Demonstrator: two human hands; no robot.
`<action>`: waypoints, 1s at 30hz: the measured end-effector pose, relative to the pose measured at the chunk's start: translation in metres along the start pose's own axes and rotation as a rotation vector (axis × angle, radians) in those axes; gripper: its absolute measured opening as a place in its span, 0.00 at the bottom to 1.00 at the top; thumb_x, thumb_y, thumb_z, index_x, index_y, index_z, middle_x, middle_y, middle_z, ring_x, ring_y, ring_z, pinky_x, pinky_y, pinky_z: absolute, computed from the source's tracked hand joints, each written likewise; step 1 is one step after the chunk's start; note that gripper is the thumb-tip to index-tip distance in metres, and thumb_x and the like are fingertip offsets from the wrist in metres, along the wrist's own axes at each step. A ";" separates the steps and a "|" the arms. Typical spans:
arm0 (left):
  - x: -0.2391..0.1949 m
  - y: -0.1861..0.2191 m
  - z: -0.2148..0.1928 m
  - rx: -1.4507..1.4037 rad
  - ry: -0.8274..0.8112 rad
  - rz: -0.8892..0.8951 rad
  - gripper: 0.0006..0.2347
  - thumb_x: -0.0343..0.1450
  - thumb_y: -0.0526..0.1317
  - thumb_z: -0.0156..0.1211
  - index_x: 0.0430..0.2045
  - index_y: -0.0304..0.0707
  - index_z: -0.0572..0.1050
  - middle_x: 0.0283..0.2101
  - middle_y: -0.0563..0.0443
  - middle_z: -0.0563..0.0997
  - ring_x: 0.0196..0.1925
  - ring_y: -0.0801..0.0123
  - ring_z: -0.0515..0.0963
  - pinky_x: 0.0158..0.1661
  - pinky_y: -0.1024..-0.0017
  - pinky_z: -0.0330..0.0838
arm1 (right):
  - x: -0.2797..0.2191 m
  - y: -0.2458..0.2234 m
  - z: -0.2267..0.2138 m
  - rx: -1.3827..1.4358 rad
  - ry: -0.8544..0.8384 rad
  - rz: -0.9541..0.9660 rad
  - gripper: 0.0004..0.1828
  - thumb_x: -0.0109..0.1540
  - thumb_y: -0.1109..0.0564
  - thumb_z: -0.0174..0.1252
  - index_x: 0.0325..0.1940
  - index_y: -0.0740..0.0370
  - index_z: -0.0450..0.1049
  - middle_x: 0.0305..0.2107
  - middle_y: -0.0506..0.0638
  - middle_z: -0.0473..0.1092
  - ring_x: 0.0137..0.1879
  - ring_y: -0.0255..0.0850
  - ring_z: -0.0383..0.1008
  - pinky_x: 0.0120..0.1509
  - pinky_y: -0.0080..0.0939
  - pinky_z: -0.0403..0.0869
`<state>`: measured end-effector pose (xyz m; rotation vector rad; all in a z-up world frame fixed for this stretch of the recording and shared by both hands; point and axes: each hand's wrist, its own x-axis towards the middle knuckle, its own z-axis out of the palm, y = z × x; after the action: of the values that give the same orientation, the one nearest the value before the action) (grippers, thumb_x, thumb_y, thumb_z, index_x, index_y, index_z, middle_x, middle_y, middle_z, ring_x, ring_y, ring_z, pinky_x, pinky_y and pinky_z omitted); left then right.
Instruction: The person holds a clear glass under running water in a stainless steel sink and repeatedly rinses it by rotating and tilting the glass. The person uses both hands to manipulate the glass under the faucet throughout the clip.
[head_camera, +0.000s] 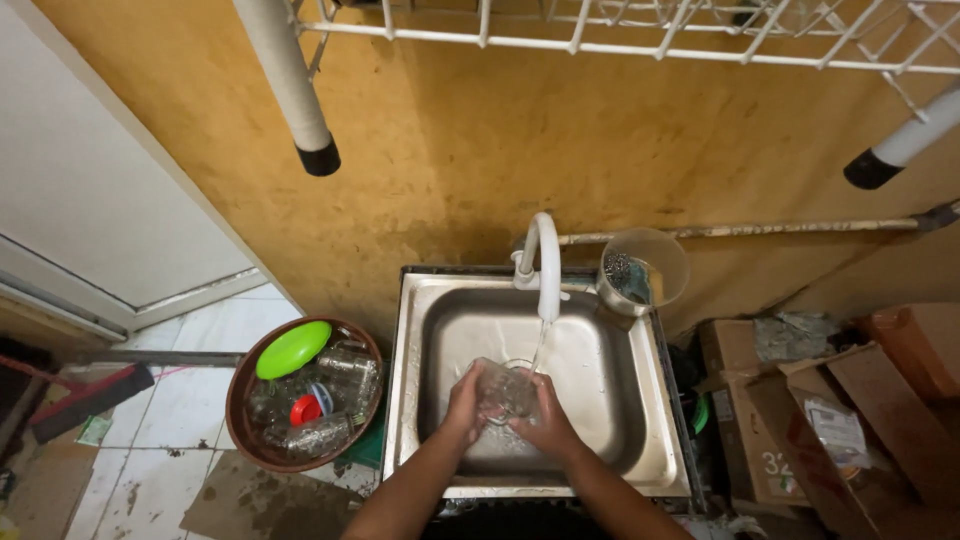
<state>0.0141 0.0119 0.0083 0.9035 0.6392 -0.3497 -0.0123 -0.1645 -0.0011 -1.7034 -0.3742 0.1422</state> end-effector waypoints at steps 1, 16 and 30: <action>-0.001 -0.002 -0.001 -0.003 0.002 -0.004 0.17 0.73 0.56 0.53 0.40 0.44 0.80 0.41 0.45 0.85 0.41 0.55 0.84 0.32 0.62 0.77 | -0.002 -0.005 -0.002 -0.001 -0.003 0.005 0.47 0.57 0.43 0.68 0.74 0.58 0.54 0.62 0.53 0.58 0.69 0.46 0.65 0.68 0.46 0.73; 0.024 -0.023 -0.011 0.345 -0.161 -0.486 0.42 0.62 0.80 0.31 0.49 0.48 0.78 0.28 0.52 0.75 0.16 0.74 0.61 0.19 0.79 0.58 | 0.008 -0.009 0.000 0.080 0.002 0.352 0.37 0.61 0.50 0.63 0.71 0.51 0.56 0.60 0.52 0.70 0.64 0.47 0.74 0.65 0.47 0.77; 0.072 -0.060 -0.035 0.535 -0.213 0.263 0.28 0.69 0.33 0.64 0.63 0.39 0.58 0.53 0.31 0.74 0.47 0.51 0.82 0.48 0.58 0.81 | 0.006 0.050 -0.010 -0.053 0.044 0.315 0.38 0.65 0.37 0.62 0.75 0.49 0.61 0.60 0.57 0.71 0.67 0.50 0.70 0.72 0.55 0.68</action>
<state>0.0244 0.0045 -0.0910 1.4224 0.2220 -0.3801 0.0047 -0.1781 -0.0480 -1.8069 -0.0748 0.3270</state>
